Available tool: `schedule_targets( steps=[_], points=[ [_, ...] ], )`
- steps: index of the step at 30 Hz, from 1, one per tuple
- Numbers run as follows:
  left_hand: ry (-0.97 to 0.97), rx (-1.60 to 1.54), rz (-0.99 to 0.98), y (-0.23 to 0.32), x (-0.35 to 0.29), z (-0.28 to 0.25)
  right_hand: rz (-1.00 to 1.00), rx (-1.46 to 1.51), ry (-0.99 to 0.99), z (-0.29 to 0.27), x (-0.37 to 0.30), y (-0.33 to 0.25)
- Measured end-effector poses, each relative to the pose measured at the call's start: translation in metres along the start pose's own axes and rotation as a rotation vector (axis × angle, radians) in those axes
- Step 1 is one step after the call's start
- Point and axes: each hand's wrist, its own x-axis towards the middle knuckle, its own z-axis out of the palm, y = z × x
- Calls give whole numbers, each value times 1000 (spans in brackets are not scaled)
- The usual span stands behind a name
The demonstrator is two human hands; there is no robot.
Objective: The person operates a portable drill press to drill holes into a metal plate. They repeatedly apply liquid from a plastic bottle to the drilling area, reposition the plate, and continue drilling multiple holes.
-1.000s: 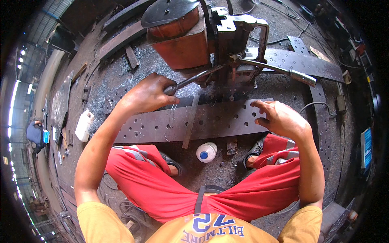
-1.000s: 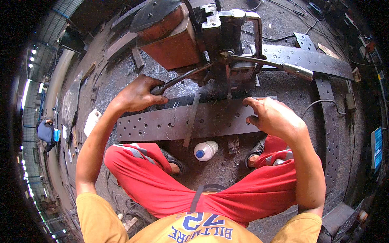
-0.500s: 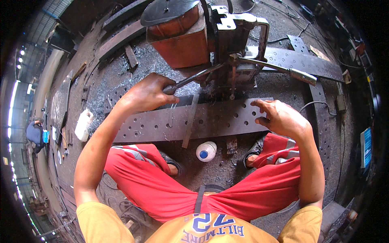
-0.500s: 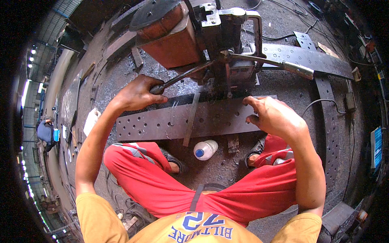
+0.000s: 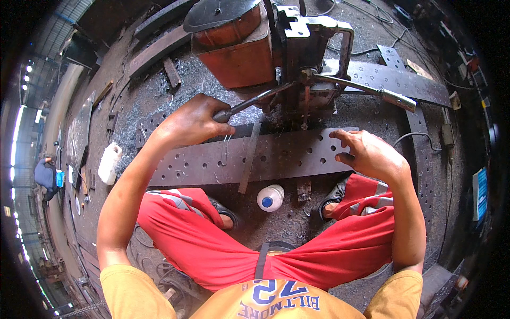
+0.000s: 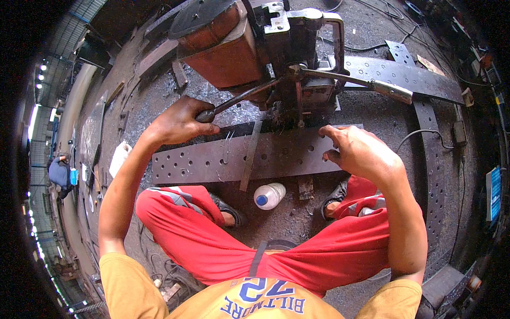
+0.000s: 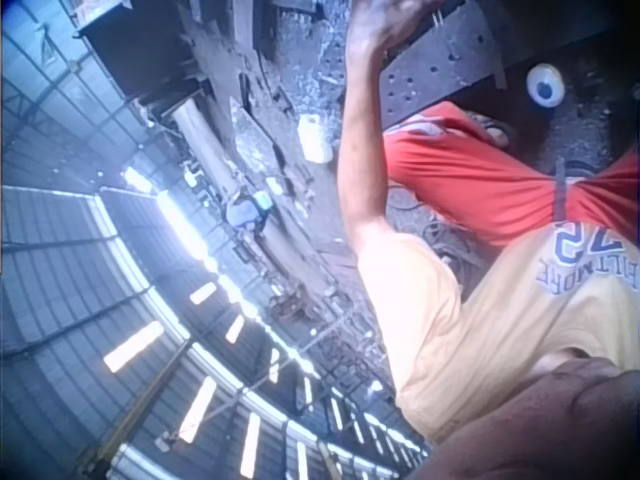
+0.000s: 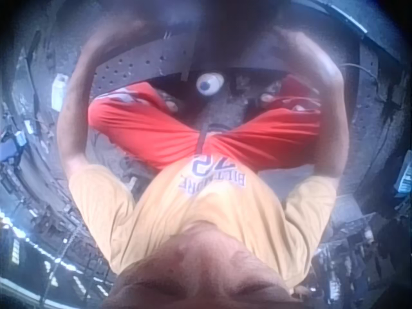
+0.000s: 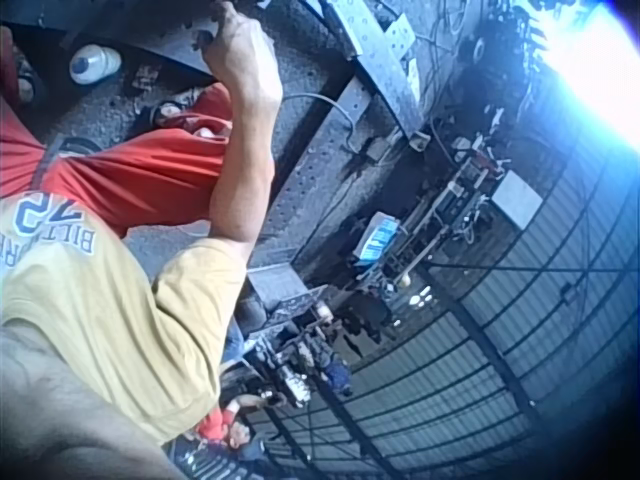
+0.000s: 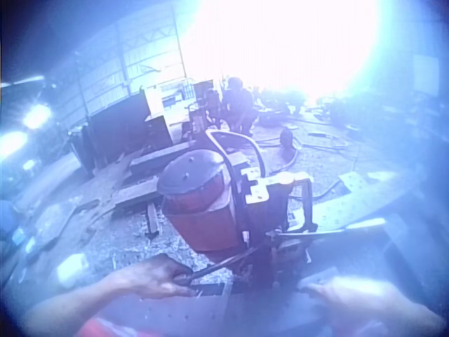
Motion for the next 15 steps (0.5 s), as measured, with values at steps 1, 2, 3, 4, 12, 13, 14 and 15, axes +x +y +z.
schedule_targets(
  steps=[1,2,3,4,12,13,14,15],
  points=[
    [-12,-1,-10,2,1,-1,6,-3,-2,0,0,0],
    [-24,-2,-19,3,1,-1,5,-6,-2,0,-1,0],
    [-23,-4,-12,2,2,-1,4,-10,-2,0,-1,1],
    [-21,-5,-7,2,3,-1,1,-13,-3,0,-1,1],
    [2,-3,30,-4,4,1,23,5,-20,0,-1,0],
    [0,-11,25,-4,3,1,20,5,-20,0,0,0],
    [-2,-19,20,-3,3,1,23,1,-23,0,0,0],
    [9,-15,32,-5,3,2,27,-3,-26,-1,0,-1]
  ],
)
